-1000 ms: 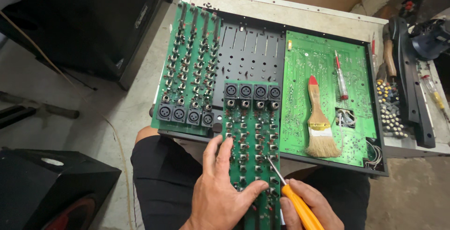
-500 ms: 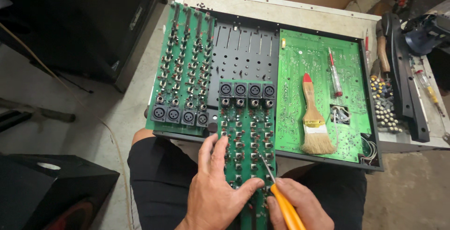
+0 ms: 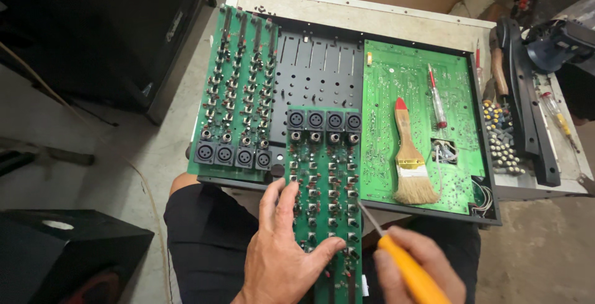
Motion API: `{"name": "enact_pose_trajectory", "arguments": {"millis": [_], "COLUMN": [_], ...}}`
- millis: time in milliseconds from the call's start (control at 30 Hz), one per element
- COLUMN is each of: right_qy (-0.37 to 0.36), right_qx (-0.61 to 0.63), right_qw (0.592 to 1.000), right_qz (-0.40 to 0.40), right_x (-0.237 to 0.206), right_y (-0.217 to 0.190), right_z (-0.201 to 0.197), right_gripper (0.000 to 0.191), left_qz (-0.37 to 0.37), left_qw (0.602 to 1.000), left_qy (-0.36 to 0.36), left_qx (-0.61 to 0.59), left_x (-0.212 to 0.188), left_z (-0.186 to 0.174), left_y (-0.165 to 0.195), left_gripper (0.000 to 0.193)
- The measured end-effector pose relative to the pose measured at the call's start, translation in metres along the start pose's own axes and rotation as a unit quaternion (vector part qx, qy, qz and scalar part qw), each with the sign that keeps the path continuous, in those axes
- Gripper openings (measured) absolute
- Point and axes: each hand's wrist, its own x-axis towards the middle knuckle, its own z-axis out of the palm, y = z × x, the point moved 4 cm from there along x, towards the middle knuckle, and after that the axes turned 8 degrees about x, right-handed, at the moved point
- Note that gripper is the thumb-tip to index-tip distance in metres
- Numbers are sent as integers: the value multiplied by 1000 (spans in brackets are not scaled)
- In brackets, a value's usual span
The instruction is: The person sits with a disassembled audio mixer chassis on their lap and uses an orange-handled screwdriver to loosen and remove screws from the connector circuit boards, working on the jacks one at a time while steadying the boards with the other hand.
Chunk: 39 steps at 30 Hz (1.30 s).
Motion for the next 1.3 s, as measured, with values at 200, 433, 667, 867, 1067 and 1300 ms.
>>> {"name": "enact_pose_trajectory", "arguments": {"millis": [200,433,667,867,1067,1300], "right_qy": [82,21,15,14,52,107], "right_qx": [82,34,49,75,139,296], "right_qw": [985,985,978,977,969,927], "right_qz": [130,170,203,198,200,204], "right_x": [31,57,63,59,48,50], "right_y": [16,13,25,31,42,61], "right_z": [-6,1,0,1,1,-11], "right_gripper": [18,18,19,20,21,17], "left_qz": [-23,42,7,30,22,9], "left_qw": [999,998,999,999,999,1000], "left_qy": [-25,28,-10,1,-4,-4], "left_qx": [-17,-24,-35,-36,-35,-21], "left_x": [0,-1,-2,-2,-2,0], "left_z": [1,3,7,6,7,6], "left_y": [-1,-2,-7,-7,-7,-6], "left_gripper": [109,108,109,108,108,107]}}
